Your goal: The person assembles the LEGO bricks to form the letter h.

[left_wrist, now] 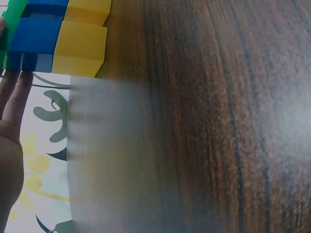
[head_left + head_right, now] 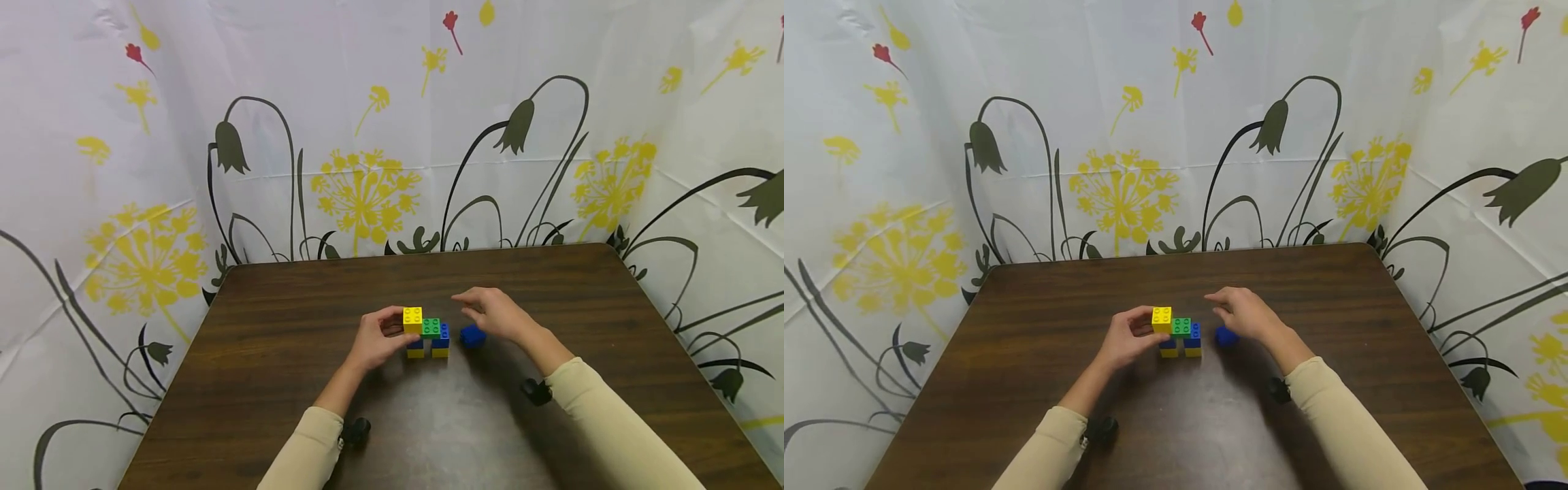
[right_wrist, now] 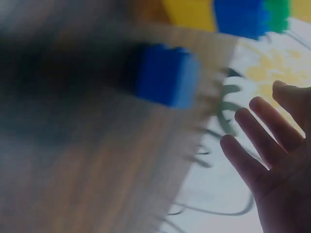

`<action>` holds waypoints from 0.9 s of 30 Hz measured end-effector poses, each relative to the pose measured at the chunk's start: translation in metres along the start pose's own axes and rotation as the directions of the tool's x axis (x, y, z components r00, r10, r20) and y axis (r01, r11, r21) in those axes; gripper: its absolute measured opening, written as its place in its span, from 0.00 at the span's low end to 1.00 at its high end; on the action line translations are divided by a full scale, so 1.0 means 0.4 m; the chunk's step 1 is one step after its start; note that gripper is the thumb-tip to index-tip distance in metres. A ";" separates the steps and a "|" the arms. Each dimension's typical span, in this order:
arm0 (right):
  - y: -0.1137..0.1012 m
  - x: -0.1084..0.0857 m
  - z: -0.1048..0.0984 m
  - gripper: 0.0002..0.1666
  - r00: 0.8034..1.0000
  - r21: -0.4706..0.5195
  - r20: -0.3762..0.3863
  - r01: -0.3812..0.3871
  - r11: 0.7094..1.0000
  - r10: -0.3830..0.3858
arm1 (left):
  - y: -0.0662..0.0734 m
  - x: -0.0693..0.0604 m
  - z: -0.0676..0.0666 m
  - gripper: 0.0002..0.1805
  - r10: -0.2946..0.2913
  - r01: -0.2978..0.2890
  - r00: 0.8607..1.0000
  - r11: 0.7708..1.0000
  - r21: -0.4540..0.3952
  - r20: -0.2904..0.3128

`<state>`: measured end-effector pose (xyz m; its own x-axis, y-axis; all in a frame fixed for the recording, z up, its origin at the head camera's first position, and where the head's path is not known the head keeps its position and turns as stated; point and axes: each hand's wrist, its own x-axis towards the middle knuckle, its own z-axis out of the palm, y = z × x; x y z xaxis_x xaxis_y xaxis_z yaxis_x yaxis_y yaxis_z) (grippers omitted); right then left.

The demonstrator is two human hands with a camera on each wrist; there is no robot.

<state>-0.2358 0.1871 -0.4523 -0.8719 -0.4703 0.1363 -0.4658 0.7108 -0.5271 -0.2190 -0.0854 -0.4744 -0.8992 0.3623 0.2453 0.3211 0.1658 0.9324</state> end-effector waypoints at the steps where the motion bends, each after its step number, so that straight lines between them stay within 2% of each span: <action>1: 0.013 -0.006 0.006 0.22 1.000 -0.009 0.012 -0.015 1.000 0.015 | 0.000 0.000 0.000 0.22 0.000 0.000 1.000 1.000 0.001 -0.001; 5: 0.052 -0.028 0.032 0.24 0.996 -0.033 0.075 -0.054 0.998 0.057 | -0.001 -0.001 0.000 0.22 0.001 -0.001 1.000 1.000 0.001 0.000; 10: 0.074 -0.045 0.058 0.28 0.989 -0.031 0.126 -0.074 0.997 0.077 | -0.004 -0.001 0.000 0.22 0.004 -0.004 1.000 1.000 -0.004 0.003; 27: 0.089 -0.055 0.100 0.32 0.996 -0.168 0.093 -0.001 0.986 0.017 | 0.002 0.002 -0.001 0.22 -0.021 0.021 1.000 1.000 -0.013 0.007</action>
<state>-0.2273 0.2019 -0.5075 -0.8616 -0.5052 0.0487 -0.4839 0.7888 -0.3789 -0.2197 -0.0853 -0.4733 -0.9035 0.3651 0.2242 0.2986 0.1611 0.9407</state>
